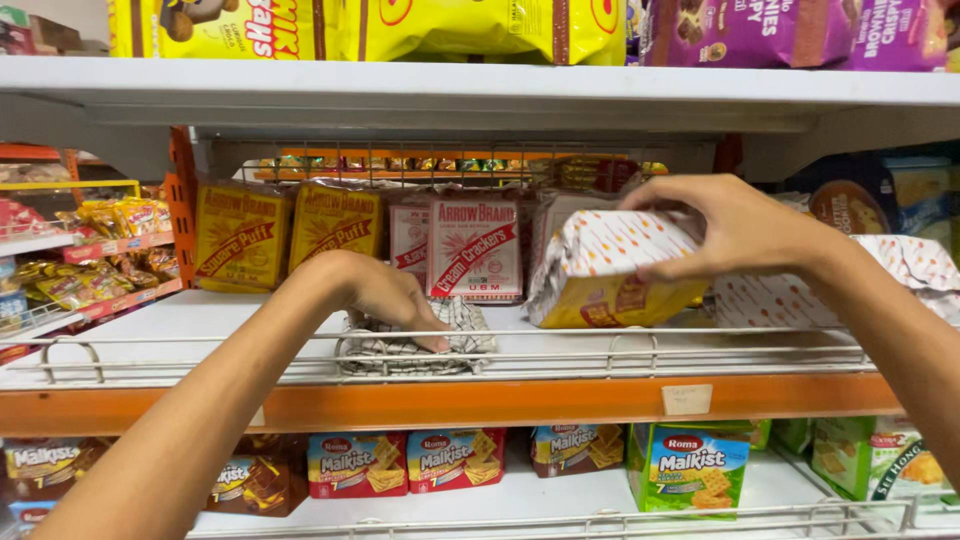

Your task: The person wipes down supermarket shelves with a cloth, moving packages of crackers and cookies aside to clean the metal racks underneath and between them.

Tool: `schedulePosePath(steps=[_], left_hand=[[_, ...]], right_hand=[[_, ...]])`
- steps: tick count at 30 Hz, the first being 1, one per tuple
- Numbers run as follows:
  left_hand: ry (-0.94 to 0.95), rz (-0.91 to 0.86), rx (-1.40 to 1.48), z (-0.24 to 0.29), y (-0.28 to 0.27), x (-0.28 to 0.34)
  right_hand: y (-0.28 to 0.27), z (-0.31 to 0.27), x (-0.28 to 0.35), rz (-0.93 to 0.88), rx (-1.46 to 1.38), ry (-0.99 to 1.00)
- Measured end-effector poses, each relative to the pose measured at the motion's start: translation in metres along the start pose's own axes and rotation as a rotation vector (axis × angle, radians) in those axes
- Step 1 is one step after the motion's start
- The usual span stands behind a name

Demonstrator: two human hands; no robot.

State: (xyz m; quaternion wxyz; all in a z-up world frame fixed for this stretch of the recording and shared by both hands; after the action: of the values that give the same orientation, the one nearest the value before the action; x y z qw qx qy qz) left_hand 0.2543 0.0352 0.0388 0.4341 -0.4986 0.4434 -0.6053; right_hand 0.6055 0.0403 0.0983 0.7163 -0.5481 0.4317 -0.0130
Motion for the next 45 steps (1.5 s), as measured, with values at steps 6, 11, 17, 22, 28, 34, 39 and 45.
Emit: schedulePosePath(steps=[6, 11, 17, 22, 28, 34, 39, 45], left_hand=[[0.334, 0.731, 0.011, 0.066, -0.025, -0.008], [0.461, 0.799, 0.123, 0.121, -0.025, -0.051], [0.354, 0.770, 0.013, 0.143, -0.030, -0.086], [0.331, 0.772, -0.002, 0.137, -0.030, -0.069], [0.426, 0.815, -0.064, 0.121, -0.040, -0.067], [0.564, 0.900, -0.137, 0.100, -0.073, -0.065], [0.465, 0.875, -0.069, 0.077, -0.084, -0.031], [0.459, 0.889, -0.086, 0.052, -0.074, -0.003]], right_hand=[[0.016, 0.028, -0.028, 0.092, 0.139, -0.033], [0.041, 0.041, -0.041, -0.093, 0.377, 0.500], [0.065, 0.069, -0.060, -0.036, 0.192, 0.348], [0.060, 0.054, -0.051, -0.053, 0.171, 0.381], [0.038, -0.025, -0.025, 0.117, 0.555, 0.401], [0.087, -0.088, -0.041, -0.191, -0.012, -0.033], [0.155, -0.112, -0.124, -0.454, -0.256, -0.396], [0.185, -0.120, -0.142, -0.815, -0.085, -0.061]])
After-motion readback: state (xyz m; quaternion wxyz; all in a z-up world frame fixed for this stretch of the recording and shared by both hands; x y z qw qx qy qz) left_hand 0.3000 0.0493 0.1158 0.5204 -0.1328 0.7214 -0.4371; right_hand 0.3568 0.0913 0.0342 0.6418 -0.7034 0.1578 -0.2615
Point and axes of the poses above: each hand's wrist, its own x-axis away from the middle knuckle, its own y-axis out of the palm, z = x × y, the point moved 3 cm from there along -x, towards the middle knuckle
